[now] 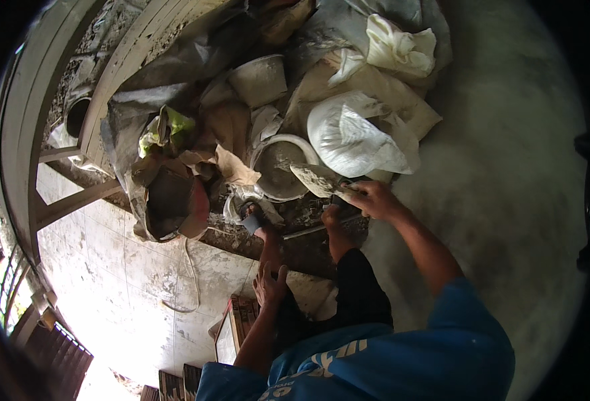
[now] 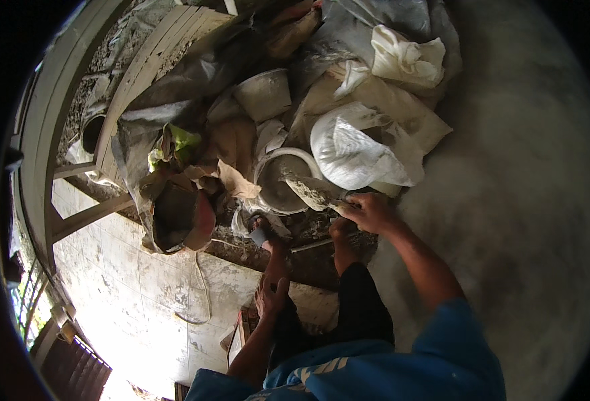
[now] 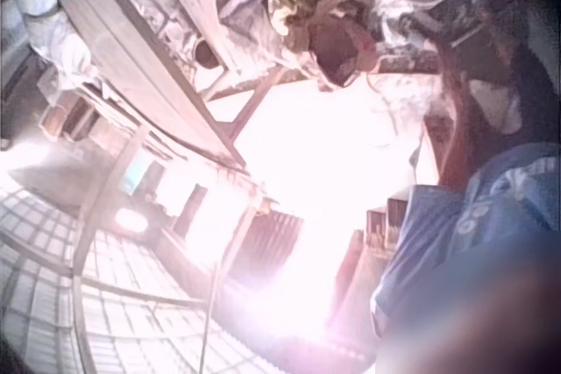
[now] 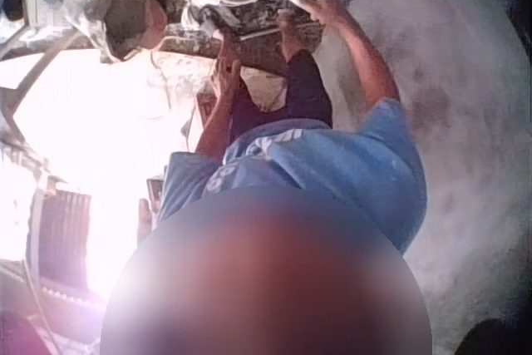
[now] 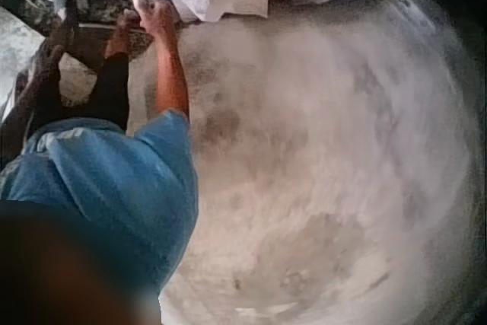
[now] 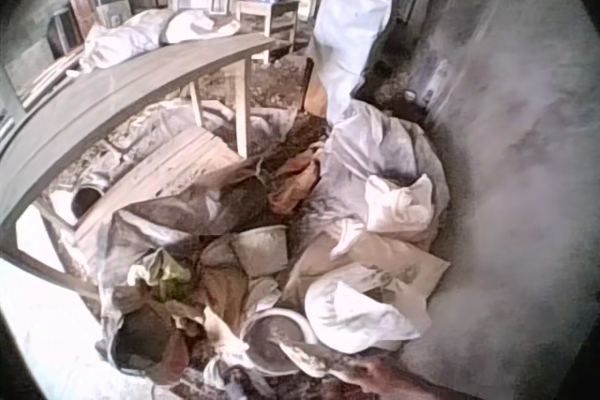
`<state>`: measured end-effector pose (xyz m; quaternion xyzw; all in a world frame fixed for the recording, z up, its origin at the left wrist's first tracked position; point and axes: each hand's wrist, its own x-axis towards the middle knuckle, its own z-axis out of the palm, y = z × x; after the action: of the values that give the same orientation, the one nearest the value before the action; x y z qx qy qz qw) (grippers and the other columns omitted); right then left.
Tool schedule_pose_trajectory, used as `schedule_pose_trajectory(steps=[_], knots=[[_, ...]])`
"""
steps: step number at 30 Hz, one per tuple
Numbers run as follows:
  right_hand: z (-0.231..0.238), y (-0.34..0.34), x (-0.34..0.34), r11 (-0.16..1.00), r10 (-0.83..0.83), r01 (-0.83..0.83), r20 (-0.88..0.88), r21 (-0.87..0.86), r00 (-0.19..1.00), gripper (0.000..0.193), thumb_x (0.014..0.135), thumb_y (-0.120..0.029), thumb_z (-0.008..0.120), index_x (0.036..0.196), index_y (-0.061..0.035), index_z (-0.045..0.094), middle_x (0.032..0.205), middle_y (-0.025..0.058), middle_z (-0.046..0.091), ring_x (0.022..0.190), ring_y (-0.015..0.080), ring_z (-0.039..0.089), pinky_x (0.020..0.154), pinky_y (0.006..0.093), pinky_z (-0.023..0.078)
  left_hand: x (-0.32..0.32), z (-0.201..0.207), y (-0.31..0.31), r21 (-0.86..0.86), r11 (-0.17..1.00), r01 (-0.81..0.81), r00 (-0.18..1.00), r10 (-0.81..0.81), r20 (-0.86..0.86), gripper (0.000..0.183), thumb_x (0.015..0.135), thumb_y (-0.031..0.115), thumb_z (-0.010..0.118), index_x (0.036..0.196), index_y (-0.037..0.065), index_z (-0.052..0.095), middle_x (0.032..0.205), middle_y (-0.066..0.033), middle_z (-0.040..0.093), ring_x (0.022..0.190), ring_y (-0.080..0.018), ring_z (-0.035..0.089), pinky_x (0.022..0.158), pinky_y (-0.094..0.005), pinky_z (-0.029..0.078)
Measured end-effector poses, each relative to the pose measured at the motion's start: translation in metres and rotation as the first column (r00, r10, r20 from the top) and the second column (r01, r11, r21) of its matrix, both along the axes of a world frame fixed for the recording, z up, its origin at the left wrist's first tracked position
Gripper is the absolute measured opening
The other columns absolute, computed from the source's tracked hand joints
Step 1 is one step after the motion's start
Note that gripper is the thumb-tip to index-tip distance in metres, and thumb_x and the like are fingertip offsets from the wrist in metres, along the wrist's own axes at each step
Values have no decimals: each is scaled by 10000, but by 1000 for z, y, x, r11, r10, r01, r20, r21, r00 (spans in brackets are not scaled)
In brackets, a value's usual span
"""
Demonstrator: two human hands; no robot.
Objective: The person scoops a gray powdery material from a white sack into a bucket using a trowel. They then carry the bucket across the room and place it on the floor.
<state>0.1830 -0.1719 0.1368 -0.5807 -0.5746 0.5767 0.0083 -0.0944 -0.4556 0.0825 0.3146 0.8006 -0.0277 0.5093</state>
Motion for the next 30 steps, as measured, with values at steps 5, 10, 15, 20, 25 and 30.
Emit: schedule_pose_trajectory(steps=[5,10,15,20,25,30], knots=[[-110,-22,-51,987,27,7,205,-162,978,426,914,-367,662,1046,36,703,623,127,669,500,208,646,517,341,510,-7,0,-11,3,1000,-27,1000,27,6,756,933,572,578,1468,49,470,1553,-196,402,1427,-376,364,1192,-480,235],[-209,-14,-104,866,-131,264,317,-424,939,371,901,-345,617,914,21,680,586,128,620,520,246,638,443,370,461,-13,-1,-18,-6,999,-50,999,50,-4,750,929,568,584,1458,47,477,1548,-200,406,1431,-378,362,1194,-481,236],[-226,3,-116,568,-458,406,135,-716,879,235,938,-263,578,941,-44,663,697,102,617,594,216,619,416,318,385,-17,4,-17,28,995,-97,995,97,2,737,931,559,590,1448,44,484,1543,-202,411,1432,-377,361,1192,-478,243],[-179,9,-89,400,-465,355,146,-845,873,297,988,-312,549,1195,-102,582,857,116,689,631,184,604,512,288,426,-13,8,-10,30,993,-118,993,117,11,737,929,559,596,1445,44,487,1532,-199,426,1426,-373,371,1189,-472,252],[-77,-7,-41,541,-445,209,-66,-814,893,370,995,-333,530,1193,-23,568,834,146,685,484,187,580,383,299,433,-10,9,-1,-45,994,-101,995,101,-7,733,924,555,600,1444,50,490,1519,-191,445,1416,-368,386,1178,-473,267],[89,11,37,711,-553,320,-218,-626,804,367,966,-266,578,1193,23,564,833,139,667,504,187,616,388,322,479,-2,12,12,-4,994,-111,993,111,44,722,916,561,588,1423,52,508,1481,-195,480,1389,-378,413,1163,-477,285]])
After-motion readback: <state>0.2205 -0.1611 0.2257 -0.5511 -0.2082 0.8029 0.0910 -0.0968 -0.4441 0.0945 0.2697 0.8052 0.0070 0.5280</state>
